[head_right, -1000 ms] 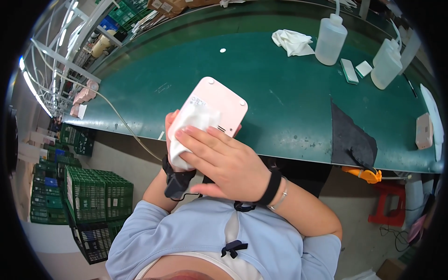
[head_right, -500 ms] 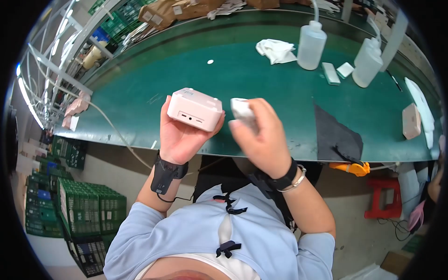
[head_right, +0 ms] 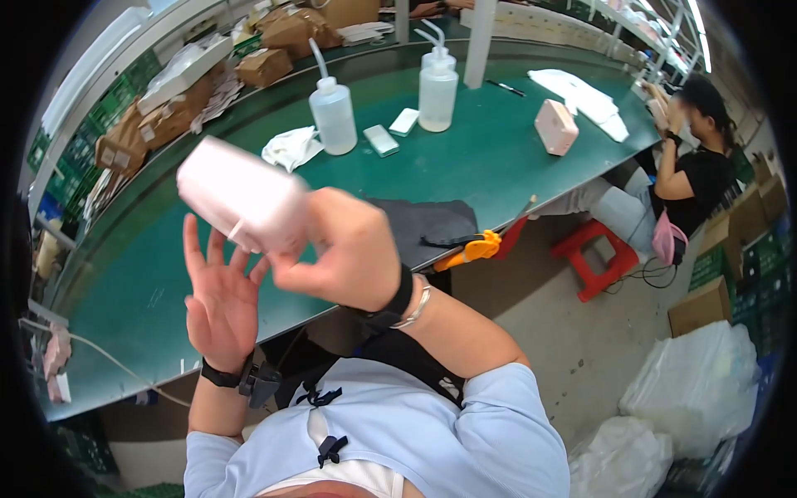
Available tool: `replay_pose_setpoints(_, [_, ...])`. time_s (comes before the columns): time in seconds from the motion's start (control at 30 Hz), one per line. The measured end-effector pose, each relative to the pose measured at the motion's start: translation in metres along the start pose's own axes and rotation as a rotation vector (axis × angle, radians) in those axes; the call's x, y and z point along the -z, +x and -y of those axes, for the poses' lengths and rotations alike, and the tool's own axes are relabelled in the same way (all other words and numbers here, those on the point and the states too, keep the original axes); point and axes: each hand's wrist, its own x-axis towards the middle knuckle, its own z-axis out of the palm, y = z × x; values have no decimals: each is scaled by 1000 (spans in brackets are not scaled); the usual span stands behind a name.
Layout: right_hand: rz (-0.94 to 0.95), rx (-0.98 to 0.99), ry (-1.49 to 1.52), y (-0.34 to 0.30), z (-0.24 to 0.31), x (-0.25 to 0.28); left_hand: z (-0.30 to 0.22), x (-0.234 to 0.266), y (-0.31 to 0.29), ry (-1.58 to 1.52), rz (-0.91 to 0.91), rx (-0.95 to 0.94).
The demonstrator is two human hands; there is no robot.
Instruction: The person picks up a pink fan, wipes its surfaces with a cloth, and uses an air nozzle to blow it clean. They repeat this process for several fans, placing each back on the conveyor belt after cleaning.
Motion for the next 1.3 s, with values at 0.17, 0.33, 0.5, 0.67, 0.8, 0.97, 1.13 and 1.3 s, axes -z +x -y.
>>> replay_pose_setpoints(0.17, [-651, -291, 654, 2, 5, 90, 0, -21, 30, 59, 406, -26])
replay_pose_setpoints(0.33, [-396, -601, 870, -22, -32, 260, 13, 28, 38, 236, 484, 194])
replay_pose_setpoints(0.5, [-398, -955, 1049, -48, -112, 338, 21, 68, 26, 335, 190, 353])
replay_pose_setpoints(0.67, [-575, -1241, 1447, -54, -207, 306, 6, 98, 15, 302, -8, 368])
replay_pose_setpoints(0.8, [-783, -1168, 1686, -33, -253, 293, -5, 108, 3, 334, -145, 346])
replay_pose_setpoints(0.97, [-969, -999, 2180, -21, -301, 317, -25, 118, -6, 382, -256, 327])
replay_pose_setpoints(1.13, [-839, -985, 2118, -30, -303, 350, -28, 132, -7, 387, -330, 308])
replay_pose_setpoints(1.3, [-477, -740, 1497, -64, -205, 313, -35, 150, -8, 327, -342, 276])
